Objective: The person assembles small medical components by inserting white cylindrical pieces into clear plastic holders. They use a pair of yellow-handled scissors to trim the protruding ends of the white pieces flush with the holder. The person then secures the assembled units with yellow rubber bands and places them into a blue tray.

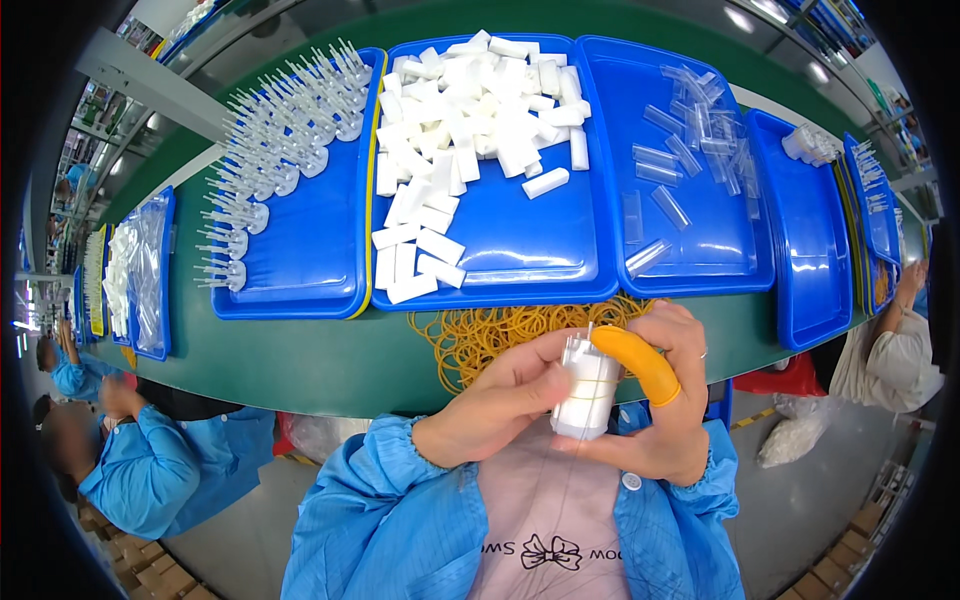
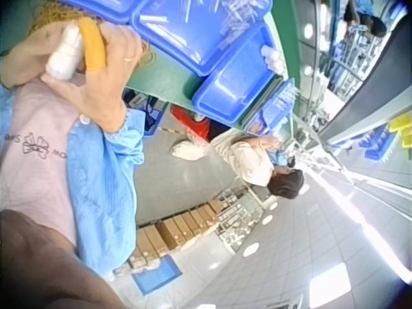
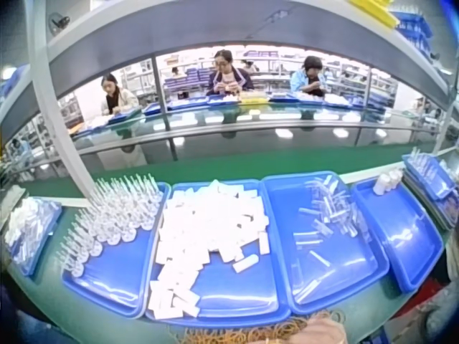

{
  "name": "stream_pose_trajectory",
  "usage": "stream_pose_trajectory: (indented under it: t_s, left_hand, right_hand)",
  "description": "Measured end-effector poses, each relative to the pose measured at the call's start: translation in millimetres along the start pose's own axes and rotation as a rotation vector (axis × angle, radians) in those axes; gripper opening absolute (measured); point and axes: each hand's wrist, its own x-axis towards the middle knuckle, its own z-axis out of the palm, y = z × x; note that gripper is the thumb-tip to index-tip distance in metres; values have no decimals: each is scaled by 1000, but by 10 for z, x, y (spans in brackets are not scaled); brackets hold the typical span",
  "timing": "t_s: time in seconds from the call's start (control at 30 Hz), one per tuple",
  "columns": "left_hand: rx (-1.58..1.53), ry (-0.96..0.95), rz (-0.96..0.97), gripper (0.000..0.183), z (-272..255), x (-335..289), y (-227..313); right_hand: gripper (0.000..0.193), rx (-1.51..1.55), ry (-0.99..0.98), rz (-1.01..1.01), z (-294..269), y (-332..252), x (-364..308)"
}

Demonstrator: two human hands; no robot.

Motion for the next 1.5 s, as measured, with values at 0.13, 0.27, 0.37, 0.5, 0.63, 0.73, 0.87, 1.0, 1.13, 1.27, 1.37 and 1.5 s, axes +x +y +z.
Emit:
stream_pose_trajectory:
  t_s: [0.13,0.27,0.37,0.5,0.63,0.73,0.87,1.0,1.13,1.27,1.37,1.5]
  left_hand:
    - [120,14,109,61,-22,-2,-11]
    - [159,55,166,62,-31,11,-96]
    - [15,67,108,62,17,9,-72]
    - [95,40,35,74,-21,-10,-23]
    - [179,76,199,61,38,-14,-28]
    - [395,38,375,47,-47,18,-106]
    - [852,123,523,43,-44,23,-128]
    - [1191,238,701,44,2,-9,27]
    - [910,389,833,30,-64,-104,109]
    - [797,524,877,23,-152,-157,196]
    - [706,604,869,22,-131,-211,238]
    - [722,626,875,18,-162,-317,264]
  right_hand:
    - [66,-79,-27,-11,-25,-42,38]
    - [68,-151,-26,-56,19,-34,20]
    - [70,-125,-6,-61,29,-24,-6]
    - [79,-61,-21,-77,0,20,-3]
    - [89,448,21,102,-39,68,-41]
    - [90,589,-14,179,-93,216,-58]
    - [55,483,-196,164,-80,180,-17]
    - [51,272,63,147,-510,345,47]
    - [51,278,572,260,-1175,932,289]
    - [43,-196,631,249,-1803,1918,634]
    - [40,-621,528,244,-2009,2329,831]
    - [39,-986,394,199,-1965,2708,1016]
